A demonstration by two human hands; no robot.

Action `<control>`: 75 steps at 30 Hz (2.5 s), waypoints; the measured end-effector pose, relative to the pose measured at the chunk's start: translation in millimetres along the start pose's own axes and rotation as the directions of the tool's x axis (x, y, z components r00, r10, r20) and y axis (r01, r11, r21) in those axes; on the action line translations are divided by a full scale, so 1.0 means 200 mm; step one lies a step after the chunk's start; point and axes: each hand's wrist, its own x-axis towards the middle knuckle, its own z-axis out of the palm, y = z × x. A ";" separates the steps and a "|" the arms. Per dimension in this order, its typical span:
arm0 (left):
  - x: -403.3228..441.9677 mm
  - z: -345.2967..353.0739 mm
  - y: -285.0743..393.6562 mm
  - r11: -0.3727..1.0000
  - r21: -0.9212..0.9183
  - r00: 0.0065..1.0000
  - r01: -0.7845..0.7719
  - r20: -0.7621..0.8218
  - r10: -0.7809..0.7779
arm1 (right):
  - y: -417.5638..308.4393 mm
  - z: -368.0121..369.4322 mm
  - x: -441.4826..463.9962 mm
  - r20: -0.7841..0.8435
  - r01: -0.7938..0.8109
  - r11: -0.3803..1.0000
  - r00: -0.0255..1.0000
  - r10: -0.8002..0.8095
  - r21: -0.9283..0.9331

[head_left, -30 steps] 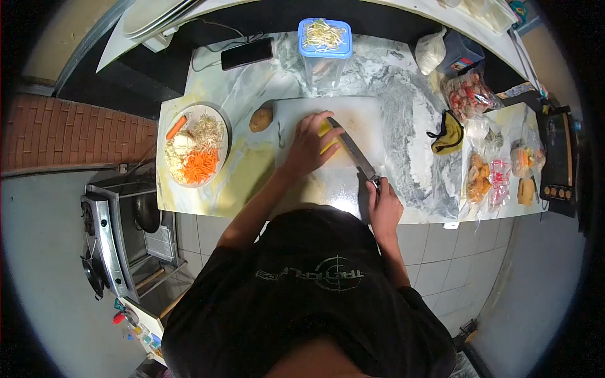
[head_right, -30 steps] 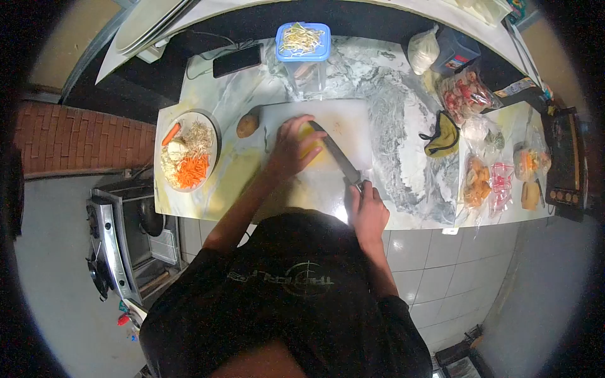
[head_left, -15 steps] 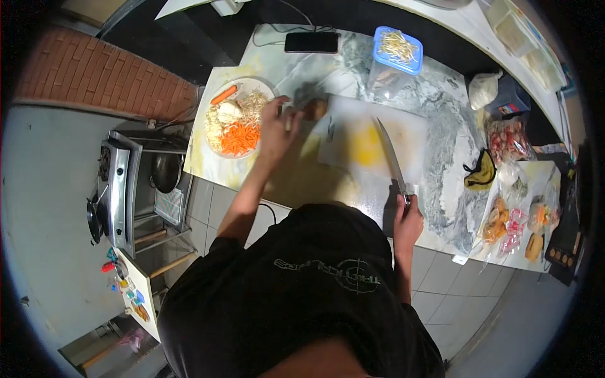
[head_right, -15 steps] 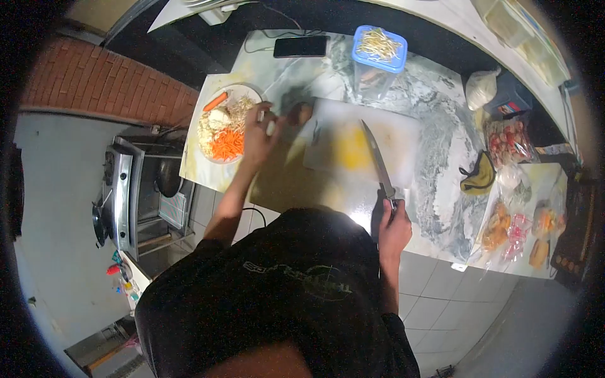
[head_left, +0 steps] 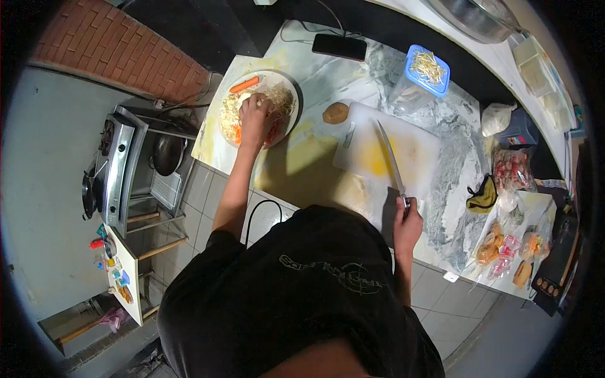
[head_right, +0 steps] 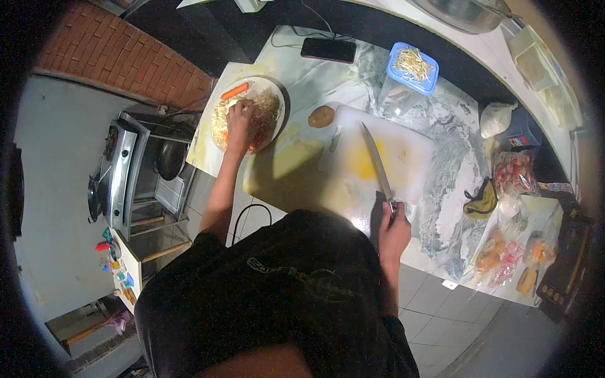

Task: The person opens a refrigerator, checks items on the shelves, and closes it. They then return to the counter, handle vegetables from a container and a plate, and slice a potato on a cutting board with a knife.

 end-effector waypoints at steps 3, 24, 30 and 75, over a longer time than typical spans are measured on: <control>0.00 0.01 0.00 1.000 -0.001 1.000 0.001 0.010 -0.001 | -0.02 -0.01 0.00 0.016 -0.017 1.000 1.000 0.017 -0.015; 0.04 -0.26 0.06 1.000 -0.014 0.997 -0.020 0.076 0.021 | 0.01 0.00 -0.04 -0.014 -0.054 0.997 0.998 0.055 0.063; 0.07 -0.22 0.01 0.925 -0.349 0.987 0.148 0.110 -0.116 | 0.02 -0.01 -0.06 0.012 -0.084 0.993 0.996 0.084 0.079; 0.16 -0.38 0.46 -0.207 -0.840 0.863 0.502 0.468 0.193 | -0.05 -0.63 -0.54 0.420 -0.276 0.330 0.731 -0.538 0.903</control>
